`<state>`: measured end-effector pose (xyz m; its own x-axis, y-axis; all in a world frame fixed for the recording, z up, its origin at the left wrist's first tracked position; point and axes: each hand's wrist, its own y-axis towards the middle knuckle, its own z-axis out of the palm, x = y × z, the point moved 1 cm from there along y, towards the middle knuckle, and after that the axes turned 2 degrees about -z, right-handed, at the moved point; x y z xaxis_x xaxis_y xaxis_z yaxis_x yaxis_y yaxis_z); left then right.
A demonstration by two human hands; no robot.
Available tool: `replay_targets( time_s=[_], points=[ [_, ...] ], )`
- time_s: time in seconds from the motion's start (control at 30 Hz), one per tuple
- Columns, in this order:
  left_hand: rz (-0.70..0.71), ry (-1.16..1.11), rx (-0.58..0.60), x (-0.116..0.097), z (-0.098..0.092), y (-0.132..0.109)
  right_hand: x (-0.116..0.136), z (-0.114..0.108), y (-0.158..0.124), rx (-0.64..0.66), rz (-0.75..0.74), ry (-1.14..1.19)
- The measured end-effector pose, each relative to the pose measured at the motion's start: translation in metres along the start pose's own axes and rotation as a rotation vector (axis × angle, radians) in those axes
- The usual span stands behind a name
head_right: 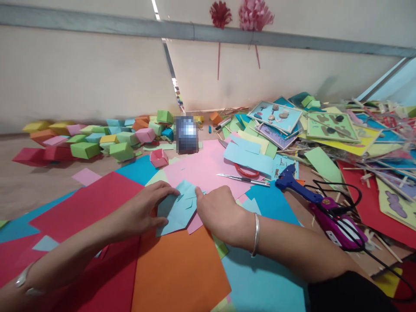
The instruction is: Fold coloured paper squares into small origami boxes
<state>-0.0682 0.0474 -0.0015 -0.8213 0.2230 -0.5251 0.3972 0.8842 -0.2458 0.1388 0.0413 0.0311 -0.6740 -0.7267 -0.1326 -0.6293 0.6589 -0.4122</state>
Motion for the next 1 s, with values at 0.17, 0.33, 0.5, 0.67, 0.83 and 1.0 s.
replay_targets(
  time_s=[0.17,0.33,0.5,0.67,0.83,1.0],
  points=[
    [0.005,-0.030,0.004,0.000,0.001,0.000,0.004,-0.011,-0.007,0.057,-0.203,0.070],
    [-0.011,-0.016,0.010,0.000,0.001,0.001,0.002,0.000,-0.002,0.049,-0.167,0.027],
    [-0.027,-0.016,0.038,-0.003,-0.001,0.001,-0.004,0.006,0.006,-0.003,0.031,0.016],
    [-0.020,-0.024,0.018,-0.002,-0.003,0.000,-0.020,0.007,0.013,-0.018,0.076,0.026],
    [0.004,-0.008,-0.003,0.000,-0.002,-0.001,-0.032,-0.004,0.015,-0.014,0.034,0.047],
    [-0.019,0.003,0.004,0.000,-0.001,-0.001,-0.032,-0.011,0.020,-0.119,0.021,0.035]
  ],
)
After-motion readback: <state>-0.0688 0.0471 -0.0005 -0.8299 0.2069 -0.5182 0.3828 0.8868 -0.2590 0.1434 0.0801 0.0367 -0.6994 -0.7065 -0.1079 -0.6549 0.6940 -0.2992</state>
